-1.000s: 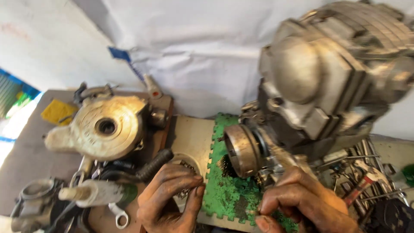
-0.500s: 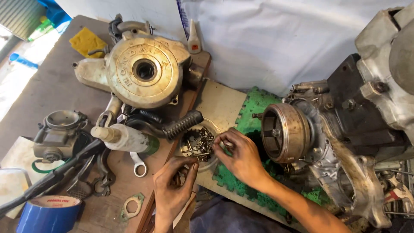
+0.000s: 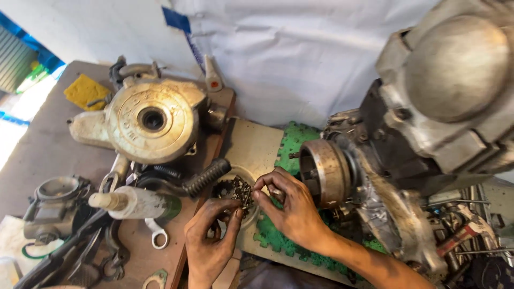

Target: The person uses a wrench to loosen and remove bolts from the cylinder head of a motorcycle engine. They place the removed bolts into a small container on the workbench and continue to remove additional fasteners from the engine assembly.

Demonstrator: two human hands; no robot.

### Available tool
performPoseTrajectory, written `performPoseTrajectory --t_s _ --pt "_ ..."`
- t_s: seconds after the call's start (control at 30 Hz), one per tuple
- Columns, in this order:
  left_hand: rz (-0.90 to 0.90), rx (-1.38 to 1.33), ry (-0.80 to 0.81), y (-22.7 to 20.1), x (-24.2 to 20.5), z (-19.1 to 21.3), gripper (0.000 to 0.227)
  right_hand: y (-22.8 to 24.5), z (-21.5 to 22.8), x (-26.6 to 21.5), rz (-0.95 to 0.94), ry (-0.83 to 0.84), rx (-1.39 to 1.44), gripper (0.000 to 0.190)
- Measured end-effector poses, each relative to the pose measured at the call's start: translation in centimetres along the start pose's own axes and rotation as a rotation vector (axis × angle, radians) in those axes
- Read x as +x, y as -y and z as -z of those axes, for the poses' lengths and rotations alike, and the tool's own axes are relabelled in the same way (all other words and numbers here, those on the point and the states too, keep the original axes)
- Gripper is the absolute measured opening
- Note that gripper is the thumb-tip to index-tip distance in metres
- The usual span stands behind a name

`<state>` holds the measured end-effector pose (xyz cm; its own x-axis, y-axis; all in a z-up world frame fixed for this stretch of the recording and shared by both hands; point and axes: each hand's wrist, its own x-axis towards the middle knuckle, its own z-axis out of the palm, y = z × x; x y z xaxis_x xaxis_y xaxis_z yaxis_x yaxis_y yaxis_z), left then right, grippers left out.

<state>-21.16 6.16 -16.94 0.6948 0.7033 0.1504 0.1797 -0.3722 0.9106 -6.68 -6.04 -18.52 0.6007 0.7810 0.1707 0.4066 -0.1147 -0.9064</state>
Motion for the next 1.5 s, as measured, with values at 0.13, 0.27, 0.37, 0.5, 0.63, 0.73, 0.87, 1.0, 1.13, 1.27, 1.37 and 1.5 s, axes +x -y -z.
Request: performPoseTrajectory --t_s 0.13,0.27,0.37,0.5,0.63,0.73,0.87,1.0,1.13,1.27,1.37,1.5 --pt "-0.188 -0.056 -0.005 -3.1 0.8 0.1 0.018 6.3 3.9 -2.0 -0.003 -0.050 -0.086 0.024" --pt "-0.549 -0.152 0.045 -8.2 2.8 0.2 0.019 9.5 7.6 -5.3 0.104 -0.100 0.066 0.037" --pt "-0.629 -0.211 0.092 -12.1 3.5 -1.4 0.017 10.8 10.6 -7.1 0.172 -0.233 0.064 0.039" --pt "-0.726 -0.266 0.130 -17.0 5.3 -4.1 0.017 14.1 15.7 -8.8 0.146 -0.339 0.126 0.037" --pt "-0.828 -0.277 0.196 -20.2 8.6 -6.2 0.016 16.8 19.8 -8.3 0.103 -0.522 0.048 0.035" --pt "-0.891 -0.271 0.242 -21.8 11.4 -8.0 0.012 17.6 23.8 -6.1 0.317 -0.609 -0.400 0.014" --pt "-0.875 -0.278 0.227 -24.2 13.2 -9.6 0.010 16.2 28.8 -3.2 0.388 -0.604 -0.723 0.013" --pt "-0.798 -0.276 0.222 -25.8 14.3 -10.5 0.008 16.3 30.9 -0.1 0.490 -0.513 -0.789 0.016" --pt "-0.829 -0.279 0.232 -26.4 15.7 -11.4 0.009 17.7 31.7 2.9 0.439 -0.471 -0.887 0.019" --pt "-0.823 -0.234 0.291 -26.5 17.3 -12.1 0.010 18.7 31.9 5.6 0.284 -0.359 -0.977 0.024" --pt "-0.779 -0.233 0.340 -26.5 18.1 -12.5 0.011 18.8 32.1 6.5 0.223 -0.291 -1.006 0.030" --pt "-0.761 -0.248 0.389 -26.3 18.8 -12.6 0.010 19.0 32.0 6.9 0.200 -0.243 -0.990 0.038"
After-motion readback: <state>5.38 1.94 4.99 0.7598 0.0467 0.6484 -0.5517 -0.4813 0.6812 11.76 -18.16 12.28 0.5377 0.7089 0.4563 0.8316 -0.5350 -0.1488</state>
